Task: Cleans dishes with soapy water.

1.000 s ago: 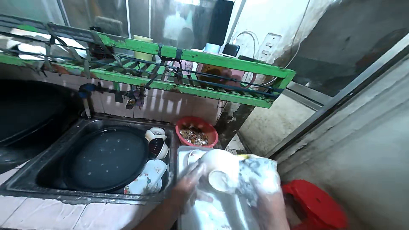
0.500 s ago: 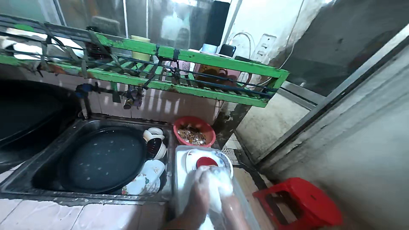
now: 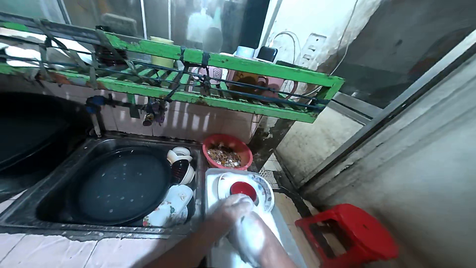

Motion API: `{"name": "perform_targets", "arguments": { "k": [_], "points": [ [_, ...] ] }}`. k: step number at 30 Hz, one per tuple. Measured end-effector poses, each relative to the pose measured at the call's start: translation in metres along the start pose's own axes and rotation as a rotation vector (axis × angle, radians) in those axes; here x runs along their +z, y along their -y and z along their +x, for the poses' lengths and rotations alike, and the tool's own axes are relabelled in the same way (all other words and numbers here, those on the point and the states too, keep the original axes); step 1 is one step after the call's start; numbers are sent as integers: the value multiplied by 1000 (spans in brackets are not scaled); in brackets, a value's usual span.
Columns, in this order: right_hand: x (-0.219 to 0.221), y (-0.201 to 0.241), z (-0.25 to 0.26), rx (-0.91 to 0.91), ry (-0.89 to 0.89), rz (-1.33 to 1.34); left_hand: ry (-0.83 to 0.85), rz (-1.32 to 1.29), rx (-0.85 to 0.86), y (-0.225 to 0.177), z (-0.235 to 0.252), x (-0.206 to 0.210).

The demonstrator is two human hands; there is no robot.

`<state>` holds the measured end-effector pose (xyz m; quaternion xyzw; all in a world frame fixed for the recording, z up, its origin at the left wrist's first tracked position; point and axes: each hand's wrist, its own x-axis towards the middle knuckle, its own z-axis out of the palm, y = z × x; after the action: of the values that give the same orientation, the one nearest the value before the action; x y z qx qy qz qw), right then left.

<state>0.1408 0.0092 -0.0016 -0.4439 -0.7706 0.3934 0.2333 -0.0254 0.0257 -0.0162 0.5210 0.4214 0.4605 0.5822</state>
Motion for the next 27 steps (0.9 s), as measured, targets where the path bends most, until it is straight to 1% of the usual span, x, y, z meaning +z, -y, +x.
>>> {"name": "perform_targets", "arguments": {
  "k": [1,2,3,4,5,6,7,8,9,10,12,13,15,16,17,18,19,20,22,23,25,26,27],
  "points": [
    [-9,-2,0,-139,108,-203,56,-18,-73,2,5,-7],
    [-17,-3,1,-275,153,-378,106,-55,-163,2,8,-11],
    [-25,-4,4,-405,121,-510,139,-106,-261,-2,9,-12],
    [-31,-6,8,-522,27,-593,149,-178,-346,-8,6,-9],
    [-36,-10,14,-626,-110,-640,136,-248,-387,-14,2,-4],
    [-38,-17,22,-688,-246,-672,91,-304,-377,-19,-3,0],
    [-37,-25,28,-701,-356,-674,5,-322,-319,-25,-7,3],
    [-33,-31,32,-679,-440,-662,-67,-285,-205,-28,-6,5],
    [-26,-34,33,-616,-478,-632,-149,-212,-93,-27,-2,8],
    [-13,-32,28,-511,-475,-570,-218,-120,11,-24,1,11],
    [14,-18,16,-253,-439,-310,-292,61,179,-19,-1,13],
    [21,-4,11,-86,-378,-101,-315,134,234,-16,-2,11],
    [26,22,4,202,-280,318,-377,187,292,-1,-4,2],
    [24,32,1,282,-242,499,-424,143,281,7,-5,-4],
    [24,35,1,323,-227,618,-491,55,224,12,-7,-12],
    [24,31,3,336,-193,650,-586,-61,177,18,-8,-24],
    [25,19,5,315,-134,583,-699,-184,154,26,-9,-39],
    [27,7,7,286,-62,442,-818,-313,128,28,-12,-56],
    [32,0,7,234,133,38,-1055,-476,39,24,-19,-99],
    [38,2,7,243,235,-136,-1156,-539,-5,25,-22,-122],
    [49,12,7,284,375,-349,-1259,-607,-85,33,-28,-156],
    [52,14,7,298,428,-407,-1258,-602,-110,32,-28,-160],
    [55,13,8,296,481,-448,-1239,-570,-119,27,-23,-155]
  ]
}}
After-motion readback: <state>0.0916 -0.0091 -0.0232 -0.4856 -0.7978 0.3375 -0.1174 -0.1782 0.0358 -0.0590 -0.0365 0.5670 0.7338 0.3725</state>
